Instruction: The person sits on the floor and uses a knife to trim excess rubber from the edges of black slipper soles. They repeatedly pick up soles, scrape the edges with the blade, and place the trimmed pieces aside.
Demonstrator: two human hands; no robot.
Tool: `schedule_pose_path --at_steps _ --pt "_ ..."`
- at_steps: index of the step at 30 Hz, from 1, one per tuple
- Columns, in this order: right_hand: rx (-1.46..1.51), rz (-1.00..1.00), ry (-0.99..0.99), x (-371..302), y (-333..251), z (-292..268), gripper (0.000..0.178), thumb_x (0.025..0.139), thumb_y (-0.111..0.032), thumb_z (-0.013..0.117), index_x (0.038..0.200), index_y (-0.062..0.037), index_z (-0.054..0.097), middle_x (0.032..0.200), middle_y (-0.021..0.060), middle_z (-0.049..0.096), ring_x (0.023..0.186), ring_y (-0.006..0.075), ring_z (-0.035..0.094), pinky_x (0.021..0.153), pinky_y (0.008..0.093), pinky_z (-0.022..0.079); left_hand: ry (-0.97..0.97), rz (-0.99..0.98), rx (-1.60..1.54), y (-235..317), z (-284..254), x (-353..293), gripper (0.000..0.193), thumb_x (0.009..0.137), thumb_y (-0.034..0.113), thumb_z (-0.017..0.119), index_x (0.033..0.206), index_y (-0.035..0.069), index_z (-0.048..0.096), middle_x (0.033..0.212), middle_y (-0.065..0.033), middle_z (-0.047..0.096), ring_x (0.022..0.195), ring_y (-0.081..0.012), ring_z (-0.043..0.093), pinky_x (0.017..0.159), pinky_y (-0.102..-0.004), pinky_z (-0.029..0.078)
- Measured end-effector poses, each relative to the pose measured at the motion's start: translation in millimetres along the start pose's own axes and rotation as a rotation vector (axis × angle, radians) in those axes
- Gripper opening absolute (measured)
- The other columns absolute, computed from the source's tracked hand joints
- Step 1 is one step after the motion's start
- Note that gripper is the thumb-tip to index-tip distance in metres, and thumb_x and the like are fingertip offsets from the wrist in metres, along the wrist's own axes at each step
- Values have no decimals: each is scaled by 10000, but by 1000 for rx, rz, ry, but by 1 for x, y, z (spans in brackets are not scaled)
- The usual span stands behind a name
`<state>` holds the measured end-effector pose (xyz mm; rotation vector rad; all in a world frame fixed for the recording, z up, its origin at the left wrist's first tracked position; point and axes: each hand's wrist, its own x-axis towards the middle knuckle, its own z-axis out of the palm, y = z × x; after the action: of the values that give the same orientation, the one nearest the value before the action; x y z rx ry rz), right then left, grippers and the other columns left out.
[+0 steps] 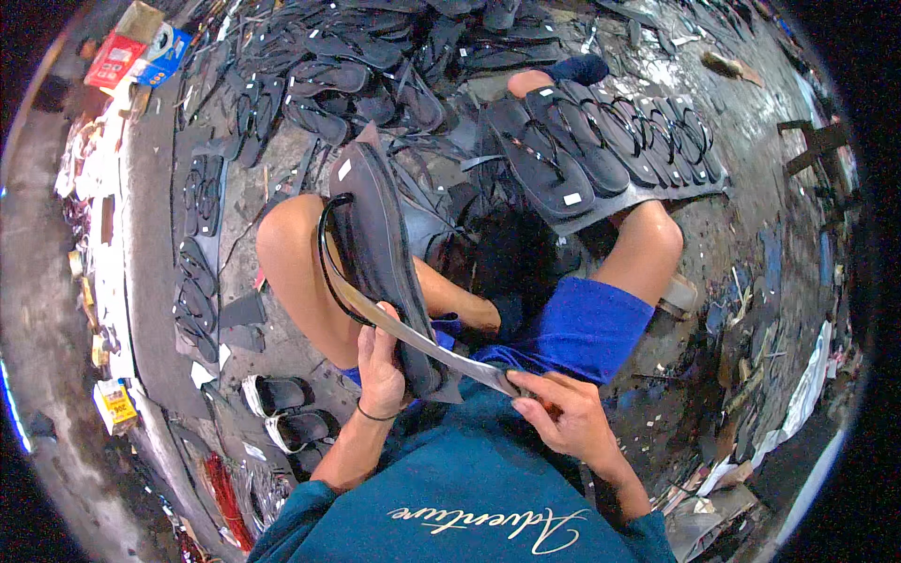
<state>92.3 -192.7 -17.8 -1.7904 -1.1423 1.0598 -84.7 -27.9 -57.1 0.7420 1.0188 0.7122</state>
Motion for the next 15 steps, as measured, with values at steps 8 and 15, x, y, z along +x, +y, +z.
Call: schedule_pose_path --at_steps 8,15 --pt "-186 -150 306 42 1 39 355 815 -228 734 1153 -135 674 846 117 674 673 248 659 585 349 544 47 -53 93 17 24 -4 385 995 407 484 955 43 603 787 -30 617 684 -92 576 616 -249 477" --pt "-150 -297 533 137 -4 41 346 854 -215 679 1177 -96 648 813 137 637 705 314 638 618 398 522 79 -95 110 15 45 -17 511 965 538 438 837 61 571 593 -48 565 462 -150 544 431 -275 444"
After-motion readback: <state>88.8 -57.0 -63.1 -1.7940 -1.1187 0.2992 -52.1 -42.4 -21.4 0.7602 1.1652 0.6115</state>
